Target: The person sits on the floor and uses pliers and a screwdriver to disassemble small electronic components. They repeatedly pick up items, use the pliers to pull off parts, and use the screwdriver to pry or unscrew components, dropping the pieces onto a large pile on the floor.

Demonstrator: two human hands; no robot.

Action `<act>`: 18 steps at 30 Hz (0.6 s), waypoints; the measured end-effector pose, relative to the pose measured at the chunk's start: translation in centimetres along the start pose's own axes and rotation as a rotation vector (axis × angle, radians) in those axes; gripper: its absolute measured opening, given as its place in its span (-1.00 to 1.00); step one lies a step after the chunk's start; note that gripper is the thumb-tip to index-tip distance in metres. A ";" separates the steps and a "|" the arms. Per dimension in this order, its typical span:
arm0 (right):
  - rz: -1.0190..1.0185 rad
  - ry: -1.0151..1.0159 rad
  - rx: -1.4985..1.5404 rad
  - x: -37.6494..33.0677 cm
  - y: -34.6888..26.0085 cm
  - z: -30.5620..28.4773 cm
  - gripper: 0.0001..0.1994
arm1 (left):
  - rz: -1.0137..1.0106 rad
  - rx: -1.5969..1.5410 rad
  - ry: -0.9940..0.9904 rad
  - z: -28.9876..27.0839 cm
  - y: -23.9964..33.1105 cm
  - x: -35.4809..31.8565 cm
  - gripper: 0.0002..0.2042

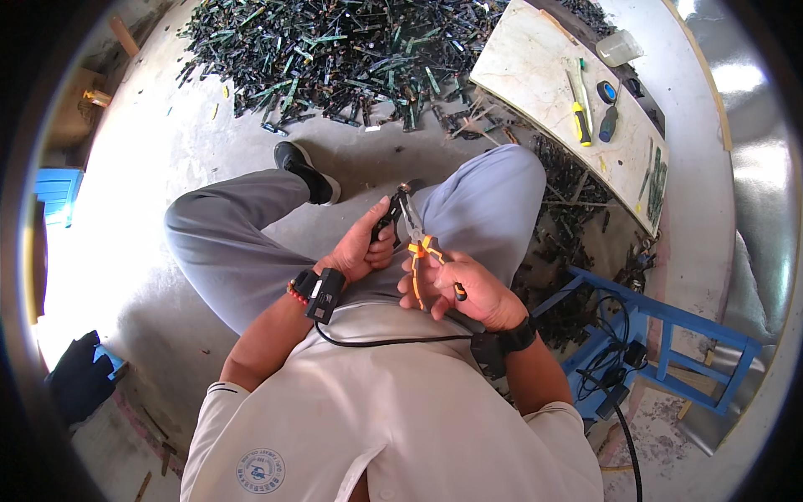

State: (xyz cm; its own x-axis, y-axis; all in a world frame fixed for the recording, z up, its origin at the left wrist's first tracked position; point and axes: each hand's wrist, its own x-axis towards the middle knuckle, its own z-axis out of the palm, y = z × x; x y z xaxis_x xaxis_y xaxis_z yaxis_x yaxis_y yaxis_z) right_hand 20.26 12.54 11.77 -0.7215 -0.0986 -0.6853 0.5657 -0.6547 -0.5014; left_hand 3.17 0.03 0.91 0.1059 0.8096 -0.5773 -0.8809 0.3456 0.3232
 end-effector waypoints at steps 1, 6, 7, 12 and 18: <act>-0.001 0.009 0.024 0.1 0.1 -0.2 -0.49 | 0.001 0.004 0.004 -0.1 -0.1 0.0 -0.43; 0.000 0.027 0.082 0.7 0.2 -1.1 -0.45 | -0.001 0.022 0.009 -0.2 -0.2 0.2 -0.43; 0.003 0.027 0.061 0.7 0.1 -1.2 -0.46 | -0.003 0.026 0.011 -0.2 -0.2 0.2 -0.43; 0.028 0.014 0.010 0.4 -0.3 -1.8 -0.49 | -0.016 0.051 0.024 -0.3 -0.3 0.4 -0.42; 0.052 0.021 -0.016 -0.3 -1.0 -1.8 -0.48 | 0.008 0.117 0.043 0.1 -0.2 0.3 -0.42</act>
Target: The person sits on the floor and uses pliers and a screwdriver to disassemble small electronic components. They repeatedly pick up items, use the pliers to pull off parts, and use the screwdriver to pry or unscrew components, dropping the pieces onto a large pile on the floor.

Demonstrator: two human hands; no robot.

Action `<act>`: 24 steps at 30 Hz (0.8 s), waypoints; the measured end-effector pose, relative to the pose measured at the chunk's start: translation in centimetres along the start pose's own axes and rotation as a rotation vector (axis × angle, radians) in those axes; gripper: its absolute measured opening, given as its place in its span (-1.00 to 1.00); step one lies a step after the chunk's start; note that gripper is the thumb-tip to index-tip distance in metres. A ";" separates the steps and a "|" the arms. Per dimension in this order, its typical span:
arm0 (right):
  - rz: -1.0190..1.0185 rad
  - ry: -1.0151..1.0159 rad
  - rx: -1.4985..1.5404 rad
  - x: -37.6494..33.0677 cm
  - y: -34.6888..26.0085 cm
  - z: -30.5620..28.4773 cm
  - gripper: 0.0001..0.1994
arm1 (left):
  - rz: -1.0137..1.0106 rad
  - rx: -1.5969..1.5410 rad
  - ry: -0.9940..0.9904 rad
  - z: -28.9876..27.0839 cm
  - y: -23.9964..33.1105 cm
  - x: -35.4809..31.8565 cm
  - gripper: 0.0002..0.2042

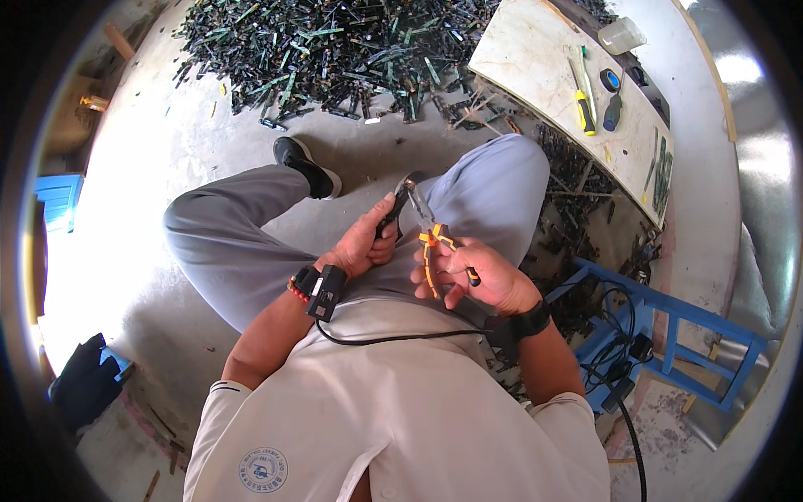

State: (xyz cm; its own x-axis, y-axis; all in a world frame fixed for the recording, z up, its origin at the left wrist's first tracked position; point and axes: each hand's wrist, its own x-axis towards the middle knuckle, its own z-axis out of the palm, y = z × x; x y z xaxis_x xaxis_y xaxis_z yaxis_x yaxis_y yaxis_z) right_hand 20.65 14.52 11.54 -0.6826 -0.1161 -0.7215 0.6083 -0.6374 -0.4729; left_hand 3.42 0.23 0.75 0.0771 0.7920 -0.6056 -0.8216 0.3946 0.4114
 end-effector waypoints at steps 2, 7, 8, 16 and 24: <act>0.018 -0.002 -0.007 -0.1 -0.2 -0.2 -0.49 | -0.005 0.003 0.006 0.2 0.1 -0.1 -0.42; 0.013 -0.037 0.031 0.0 -0.1 -0.6 -0.49 | -0.038 0.023 0.006 0.0 0.1 0.1 -0.42; 0.011 -0.046 0.033 0.1 -0.2 -0.7 -0.49 | -0.042 0.025 0.007 0.2 0.2 0.1 -0.42; 0.014 -0.056 0.095 0.2 0.3 -0.7 -0.45 | -0.019 0.034 0.006 0.1 -0.1 0.1 -0.43; -0.006 -0.109 0.182 0.6 1.1 -1.7 -0.49 | -0.023 0.048 0.027 0.2 -0.3 0.3 -0.43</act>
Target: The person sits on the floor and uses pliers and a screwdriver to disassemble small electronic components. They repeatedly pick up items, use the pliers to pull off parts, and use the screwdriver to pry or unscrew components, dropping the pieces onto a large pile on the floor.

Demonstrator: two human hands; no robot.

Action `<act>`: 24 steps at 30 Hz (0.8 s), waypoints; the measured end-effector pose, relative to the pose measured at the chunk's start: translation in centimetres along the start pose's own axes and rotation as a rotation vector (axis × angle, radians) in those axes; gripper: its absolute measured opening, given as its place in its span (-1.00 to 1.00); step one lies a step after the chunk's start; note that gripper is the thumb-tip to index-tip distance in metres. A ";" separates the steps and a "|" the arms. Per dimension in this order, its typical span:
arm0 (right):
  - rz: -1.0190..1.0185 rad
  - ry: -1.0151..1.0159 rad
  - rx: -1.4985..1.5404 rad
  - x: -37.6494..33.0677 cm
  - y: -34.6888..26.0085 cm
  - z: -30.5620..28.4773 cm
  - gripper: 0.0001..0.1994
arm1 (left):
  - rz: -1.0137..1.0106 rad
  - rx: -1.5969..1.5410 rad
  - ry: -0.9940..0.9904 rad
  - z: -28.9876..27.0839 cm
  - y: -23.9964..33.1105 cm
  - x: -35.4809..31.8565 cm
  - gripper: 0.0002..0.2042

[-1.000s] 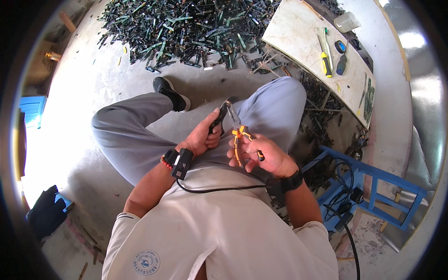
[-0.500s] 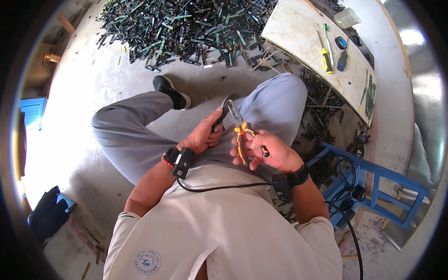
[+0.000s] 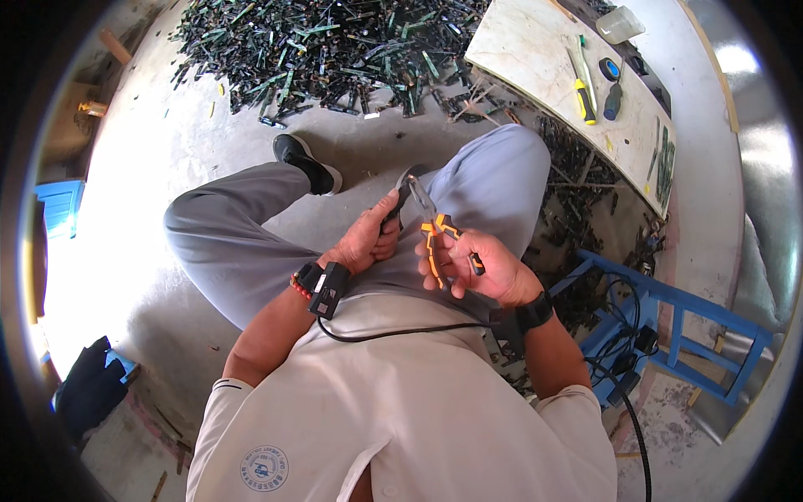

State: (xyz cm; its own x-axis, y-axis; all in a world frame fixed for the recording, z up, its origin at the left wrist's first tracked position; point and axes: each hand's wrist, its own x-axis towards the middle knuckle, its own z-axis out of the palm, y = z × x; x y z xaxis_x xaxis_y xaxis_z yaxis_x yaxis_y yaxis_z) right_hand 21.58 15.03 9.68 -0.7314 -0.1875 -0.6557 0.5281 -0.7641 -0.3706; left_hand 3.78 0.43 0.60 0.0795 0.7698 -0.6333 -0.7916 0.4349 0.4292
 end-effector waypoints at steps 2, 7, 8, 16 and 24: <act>-0.001 -0.003 0.000 0.0 0.0 -0.1 -0.49 | -0.004 0.007 0.014 0.1 0.0 0.1 -0.42; 0.002 0.013 -0.031 0.0 -0.3 0.1 -0.48 | 0.007 0.022 0.027 0.3 0.0 0.0 -0.41; 0.008 0.008 -0.029 0.1 -0.3 -0.1 -0.48 | 0.011 0.022 0.030 0.3 -0.1 0.0 -0.41; -0.024 0.052 0.060 0.2 -0.5 -0.2 -0.49 | 0.045 0.064 0.073 0.5 -0.2 -0.2 -0.40; 0.027 -0.065 0.206 0.6 0.1 -1.6 -0.56 | 0.068 0.102 0.127 0.9 -0.3 -0.5 -0.39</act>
State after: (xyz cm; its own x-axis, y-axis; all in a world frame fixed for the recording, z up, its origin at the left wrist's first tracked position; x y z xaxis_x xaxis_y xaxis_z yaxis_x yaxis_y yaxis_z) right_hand 21.88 15.79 8.23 -0.7476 -0.2441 -0.6176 0.4535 -0.8671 -0.2063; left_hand 4.49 0.32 1.35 -0.0545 0.7362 -0.6745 -0.7268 0.4340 0.5324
